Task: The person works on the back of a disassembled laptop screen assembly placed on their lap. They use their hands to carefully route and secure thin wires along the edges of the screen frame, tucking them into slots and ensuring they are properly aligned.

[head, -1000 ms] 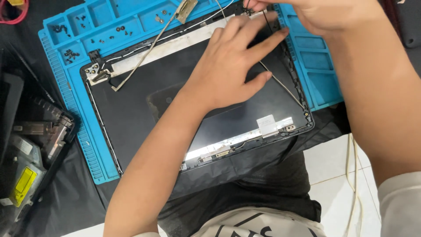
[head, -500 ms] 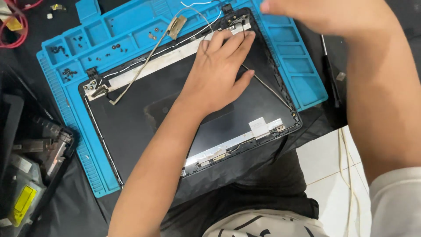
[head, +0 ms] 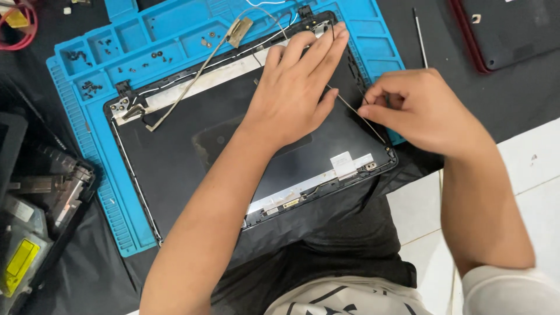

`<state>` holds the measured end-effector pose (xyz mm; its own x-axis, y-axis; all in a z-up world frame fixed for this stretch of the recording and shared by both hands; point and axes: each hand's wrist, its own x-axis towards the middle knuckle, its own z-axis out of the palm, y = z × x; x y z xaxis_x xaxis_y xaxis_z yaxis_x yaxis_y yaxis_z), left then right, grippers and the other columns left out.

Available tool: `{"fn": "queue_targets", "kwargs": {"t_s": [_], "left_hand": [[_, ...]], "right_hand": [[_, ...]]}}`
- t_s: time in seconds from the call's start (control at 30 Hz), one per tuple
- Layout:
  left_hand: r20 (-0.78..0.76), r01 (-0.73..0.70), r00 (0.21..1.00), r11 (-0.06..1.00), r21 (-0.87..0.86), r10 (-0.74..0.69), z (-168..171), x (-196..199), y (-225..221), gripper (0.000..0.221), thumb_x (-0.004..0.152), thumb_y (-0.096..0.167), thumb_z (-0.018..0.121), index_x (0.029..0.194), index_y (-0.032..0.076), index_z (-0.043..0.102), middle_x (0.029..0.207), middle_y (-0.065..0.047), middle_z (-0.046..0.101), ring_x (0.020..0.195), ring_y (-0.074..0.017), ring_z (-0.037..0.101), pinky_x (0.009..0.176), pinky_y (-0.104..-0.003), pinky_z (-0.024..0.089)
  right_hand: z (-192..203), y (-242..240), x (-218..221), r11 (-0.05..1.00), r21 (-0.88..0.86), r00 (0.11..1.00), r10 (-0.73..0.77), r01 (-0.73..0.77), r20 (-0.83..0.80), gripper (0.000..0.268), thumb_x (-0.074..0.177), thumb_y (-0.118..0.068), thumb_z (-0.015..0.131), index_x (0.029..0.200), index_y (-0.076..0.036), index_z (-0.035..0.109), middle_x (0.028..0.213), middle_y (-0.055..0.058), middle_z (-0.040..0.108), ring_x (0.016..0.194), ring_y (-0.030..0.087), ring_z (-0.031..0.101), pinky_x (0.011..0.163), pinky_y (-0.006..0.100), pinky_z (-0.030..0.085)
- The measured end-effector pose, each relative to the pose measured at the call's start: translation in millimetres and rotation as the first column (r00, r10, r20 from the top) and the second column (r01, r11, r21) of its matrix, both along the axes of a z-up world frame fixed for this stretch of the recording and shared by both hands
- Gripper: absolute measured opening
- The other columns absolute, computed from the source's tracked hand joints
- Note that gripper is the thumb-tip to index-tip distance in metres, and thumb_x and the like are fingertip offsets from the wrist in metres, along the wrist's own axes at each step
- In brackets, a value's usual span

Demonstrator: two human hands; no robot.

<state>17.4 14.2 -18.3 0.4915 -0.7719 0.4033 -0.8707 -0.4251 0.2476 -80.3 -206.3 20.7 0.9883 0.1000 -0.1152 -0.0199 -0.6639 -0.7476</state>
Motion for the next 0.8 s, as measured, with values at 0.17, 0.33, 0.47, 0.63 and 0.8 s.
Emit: {"fn": "queue_targets", "kwargs": {"t_s": [0.17,0.33,0.47,0.63,0.8], "left_hand": [[0.119,-0.001,0.993,0.999,-0.049,0.007,1.0,-2.8,2.9,0.080,0.095,0.026,0.077,0.161,0.004,0.038,0.164,-0.006,0.039,0.137,-0.0259,0.046,0.109,-0.042,0.040],[0.192,-0.028,0.981,0.999,-0.027,0.033,2.8,-3.0,2.7,0.077,0.098,0.027,0.077,0.159,0.003,0.037,0.164,-0.007,0.038,0.136,-0.0270,0.046,0.106,-0.044,0.041],[0.195,-0.004,0.981,1.000,-0.030,0.009,-1.2,2.4,2.7,0.067,0.096,0.028,0.076,0.155,0.008,0.048,0.153,-0.008,0.048,0.130,-0.0282,0.048,0.099,-0.045,0.042],[0.131,0.078,0.989,0.995,-0.057,-0.070,2.7,1.1,4.6,0.044,0.095,0.026,0.075,0.136,0.016,0.064,0.121,-0.003,0.058,0.116,-0.0247,0.051,0.094,-0.042,0.043],[0.206,0.138,0.969,0.990,0.023,-0.139,9.6,-7.9,-0.5,0.051,0.092,0.024,0.077,0.141,0.015,0.069,0.098,-0.001,0.056,0.097,-0.0223,0.051,0.084,-0.039,0.041]], "right_hand": [[-6.3,4.4,-23.2,0.993,0.062,0.993,-0.103,0.100,0.052,0.010,0.090,-0.009,0.077,0.090,0.000,0.071,0.066,0.002,0.057,0.057,0.007,0.047,0.051,0.026,0.037],[-12.7,0.6,-30.6,0.994,0.066,0.996,-0.088,0.086,0.025,0.008,0.090,-0.007,0.077,0.090,0.000,0.072,0.068,0.001,0.057,0.059,0.006,0.047,0.052,0.025,0.037],[-27.1,-8.7,-34.2,0.968,0.212,0.990,-0.140,0.135,0.008,0.007,0.090,-0.006,0.076,0.089,0.000,0.073,0.074,-0.001,0.061,0.063,0.004,0.048,0.055,0.024,0.038],[-21.3,-5.4,-29.9,0.985,0.153,0.993,-0.096,0.084,0.067,0.009,0.087,-0.006,0.078,0.086,0.001,0.073,0.070,0.000,0.059,0.059,0.006,0.046,0.053,0.025,0.035],[-20.6,-8.2,-26.7,0.992,0.107,0.997,-0.064,0.060,0.036,0.009,0.085,-0.006,0.079,0.082,0.001,0.074,0.066,-0.001,0.060,0.057,0.005,0.047,0.050,0.026,0.035]]}}
